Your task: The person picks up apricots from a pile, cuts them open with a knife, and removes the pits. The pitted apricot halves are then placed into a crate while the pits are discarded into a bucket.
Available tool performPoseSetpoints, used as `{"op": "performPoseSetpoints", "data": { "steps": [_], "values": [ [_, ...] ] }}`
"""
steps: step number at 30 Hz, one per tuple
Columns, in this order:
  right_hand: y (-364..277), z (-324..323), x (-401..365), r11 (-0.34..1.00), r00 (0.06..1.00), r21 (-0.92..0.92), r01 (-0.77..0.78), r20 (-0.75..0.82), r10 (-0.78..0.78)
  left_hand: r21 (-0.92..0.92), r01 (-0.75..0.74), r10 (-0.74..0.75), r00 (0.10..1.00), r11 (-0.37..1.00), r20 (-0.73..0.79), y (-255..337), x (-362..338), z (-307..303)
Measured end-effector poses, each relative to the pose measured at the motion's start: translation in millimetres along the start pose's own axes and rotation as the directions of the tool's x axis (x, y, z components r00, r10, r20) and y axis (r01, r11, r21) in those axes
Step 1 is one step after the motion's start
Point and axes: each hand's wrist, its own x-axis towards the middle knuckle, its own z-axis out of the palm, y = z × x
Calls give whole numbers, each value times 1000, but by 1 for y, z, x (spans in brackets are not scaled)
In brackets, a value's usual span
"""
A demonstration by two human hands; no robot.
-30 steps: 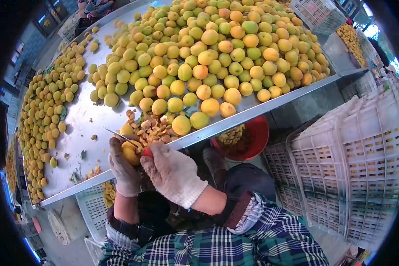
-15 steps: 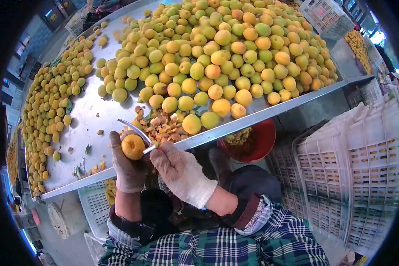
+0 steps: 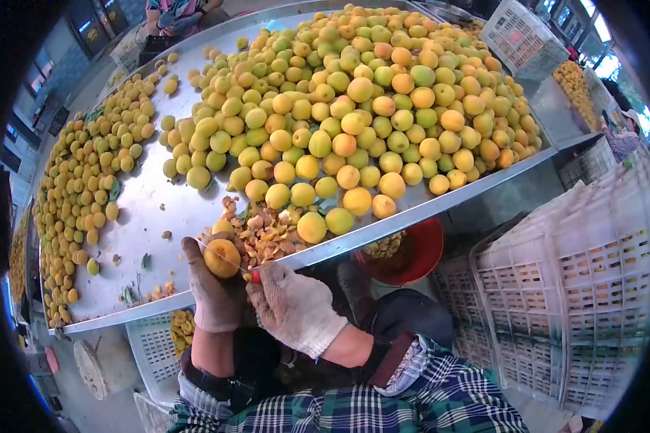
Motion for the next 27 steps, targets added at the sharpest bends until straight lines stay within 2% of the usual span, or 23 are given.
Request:
{"op": "performPoseSetpoints", "data": {
  "steps": [3, 5, 6, 7, 8, 9, 10, 11, 13, 14, 15, 18, 19, 21, 22, 25, 26, 27],
  "values": [
    [-1, 1, 0, 998, 999, -45, -36, 21, 37, -53, 24, -22, 999, 998, 43, 0, -2, -4],
    [2, 11, -1, 997, 991, -19, 81, -102, -83, -121, 126, -115, 989, 985, 89, -7, 5, -18],
    [5, 15, -1, 990, 974, -31, 137, -178, -141, -168, 164, -170, 985, 972, -23, -3, 0, -12],
    [6, 22, -3, 995, 987, -36, 89, -131, -93, -222, 197, -225, 969, 955, -106, 0, -3, -2],
    [12, 31, -7, 989, 969, -34, 147, -195, -150, -216, 159, -177, 982, 963, -66, -13, 2, -12],
    [7, 22, -6, 998, 994, -57, -9, 108, 15, -172, 74, -87, 994, 982, -68, -3, -4, 5],
    [9, 27, -6, 1000, 996, -22, -2, 91, 4, -200, 55, -63, 997, 978, -33, -1, -7, 12],
    [13, 39, -7, 999, 999, 34, 36, -2, -36, -158, 68, -61, 997, 985, 46, -6, -4, 0],
    [22, 60, -7, 975, 970, 158, 154, -214, -118, -279, 43, -67, 995, 959, -78, -11, -4, 7],
    [27, 70, -7, 966, 954, 183, 184, -269, -131, -182, 19, -11, 999, 983, 44, -5, -8, 3],
    [36, 84, -5, 980, 962, 119, 157, -242, -125, -83, -22, 35, 987, 996, 158, 0, -13, -4],
    [30, 69, 10, 991, 999, -126, 37, 27, -34, -173, 90, -40, 961, 981, 272, -21, 12, -31],
    [19, 49, 14, 999, 998, -36, -38, 57, 40, -31, -52, 58, 958, 998, 281, -24, 12, -34],
    [-8, 1, 11, 972, 976, 143, -187, 142, 167, 240, -337, 250, 910, 910, 332, -24, 8, -35],
    [-22, -17, 7, 942, 950, 205, -265, 220, 220, 242, -369, 281, 901, 897, 331, -18, 0, -29],
    [-49, -53, -14, 944, 965, 260, -204, 213, 150, 251, -548, 464, 825, 798, 323, -19, -11, -23],
    [-53, -56, -22, 953, 982, 255, -161, 140, 129, 230, -479, 407, 863, 847, 299, -23, -14, -25],
    [-53, -52, -29, 955, 985, 254, -153, 117, 127, 229, -524, 440, 835, 821, 331, -21, -22, -22]
  ]
}}
